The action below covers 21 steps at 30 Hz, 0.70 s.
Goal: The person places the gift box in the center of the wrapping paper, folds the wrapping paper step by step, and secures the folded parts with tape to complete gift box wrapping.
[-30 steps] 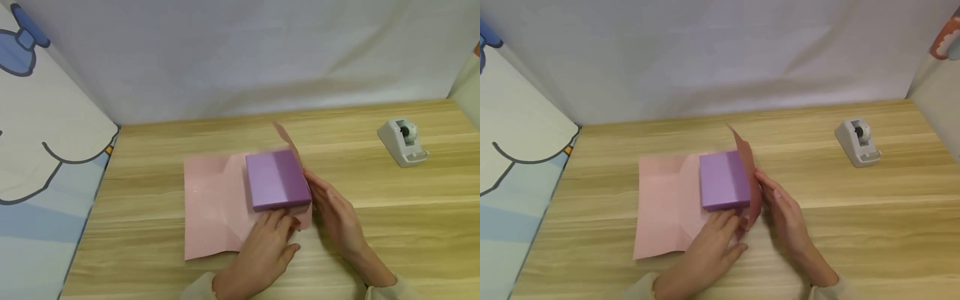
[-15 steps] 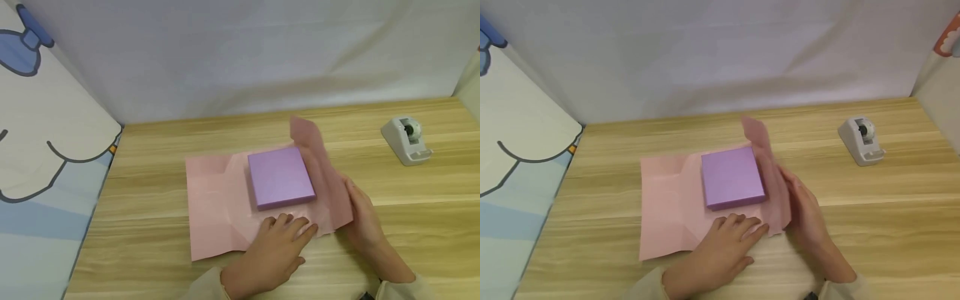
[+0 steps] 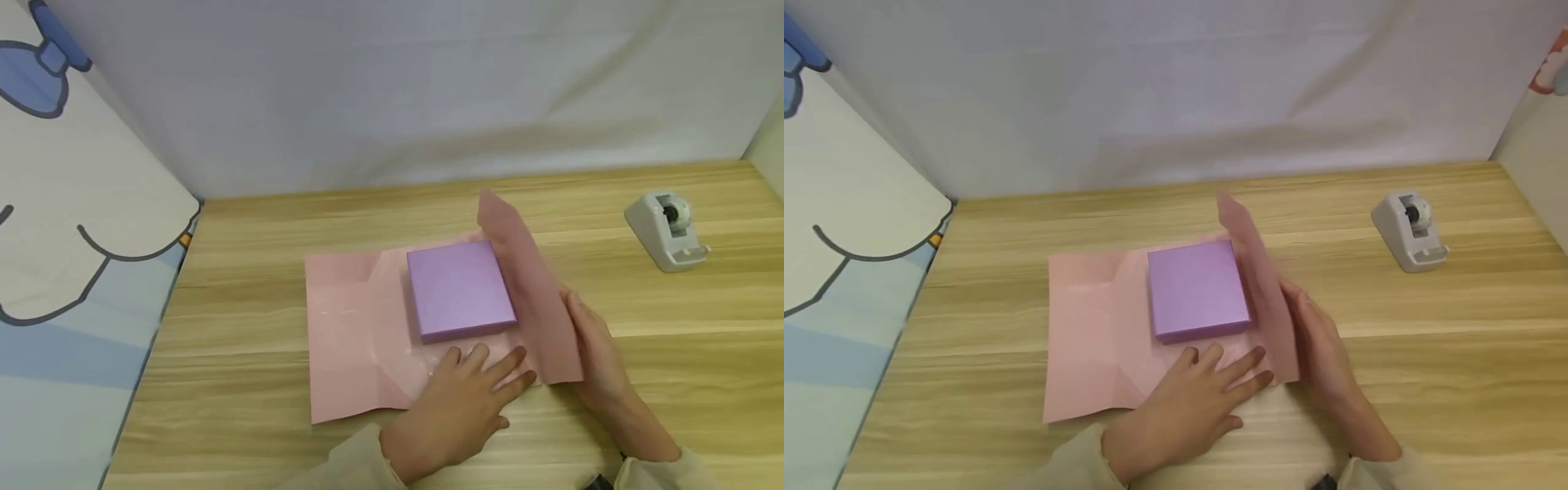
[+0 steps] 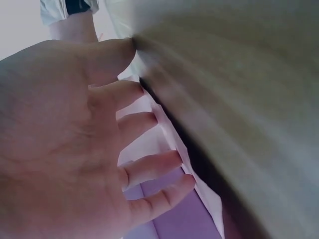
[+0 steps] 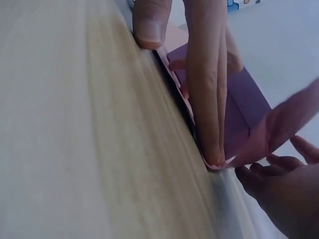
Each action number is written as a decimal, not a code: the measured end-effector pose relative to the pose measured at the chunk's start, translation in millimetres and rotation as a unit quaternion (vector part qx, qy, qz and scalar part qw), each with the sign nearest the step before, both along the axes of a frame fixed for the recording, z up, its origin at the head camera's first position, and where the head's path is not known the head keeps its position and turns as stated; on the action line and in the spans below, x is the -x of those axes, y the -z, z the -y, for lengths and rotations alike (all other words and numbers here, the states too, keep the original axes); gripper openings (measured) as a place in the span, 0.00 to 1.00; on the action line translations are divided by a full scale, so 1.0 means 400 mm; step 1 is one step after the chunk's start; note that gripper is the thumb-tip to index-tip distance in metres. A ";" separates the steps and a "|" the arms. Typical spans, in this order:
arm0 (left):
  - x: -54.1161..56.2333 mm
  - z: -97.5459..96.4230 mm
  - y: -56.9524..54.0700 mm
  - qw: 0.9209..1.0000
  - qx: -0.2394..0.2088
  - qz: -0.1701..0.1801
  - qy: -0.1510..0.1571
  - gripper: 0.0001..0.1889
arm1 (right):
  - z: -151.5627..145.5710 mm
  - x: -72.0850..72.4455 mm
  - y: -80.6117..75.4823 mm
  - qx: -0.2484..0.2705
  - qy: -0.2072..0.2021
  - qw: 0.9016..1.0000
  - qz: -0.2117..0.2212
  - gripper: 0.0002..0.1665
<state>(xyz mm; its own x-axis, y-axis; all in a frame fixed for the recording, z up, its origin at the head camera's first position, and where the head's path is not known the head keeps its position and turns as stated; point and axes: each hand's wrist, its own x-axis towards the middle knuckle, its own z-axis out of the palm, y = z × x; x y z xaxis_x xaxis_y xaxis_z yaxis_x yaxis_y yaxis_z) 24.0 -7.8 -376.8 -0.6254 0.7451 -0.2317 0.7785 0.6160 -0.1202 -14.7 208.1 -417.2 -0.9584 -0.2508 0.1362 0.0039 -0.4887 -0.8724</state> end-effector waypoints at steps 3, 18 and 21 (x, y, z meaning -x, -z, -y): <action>-0.007 -0.007 0.001 1.000 0.019 -0.001 0.005 0.36 | 0.024 0.014 -0.031 -0.143 -0.003 0.989 -0.036 0.32; -0.037 -0.003 0.002 0.999 0.020 -0.007 0.039 0.41 | 0.105 0.055 -0.082 -0.451 -0.020 0.876 -0.171 0.25; -0.037 0.003 -0.006 0.998 0.029 0.033 0.052 0.38 | 0.116 0.057 -0.082 -0.504 -0.010 0.832 -0.230 0.24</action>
<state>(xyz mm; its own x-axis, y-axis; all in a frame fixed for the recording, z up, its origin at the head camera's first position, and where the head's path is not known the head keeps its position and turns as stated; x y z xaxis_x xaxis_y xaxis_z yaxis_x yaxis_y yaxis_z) 38.7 -9.0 -374.3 -0.5277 0.7892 -0.3140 0.8450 0.5253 -0.0999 -37.6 161.8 -384.2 -0.8577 -0.4746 0.1979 -0.4441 0.4896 -0.7504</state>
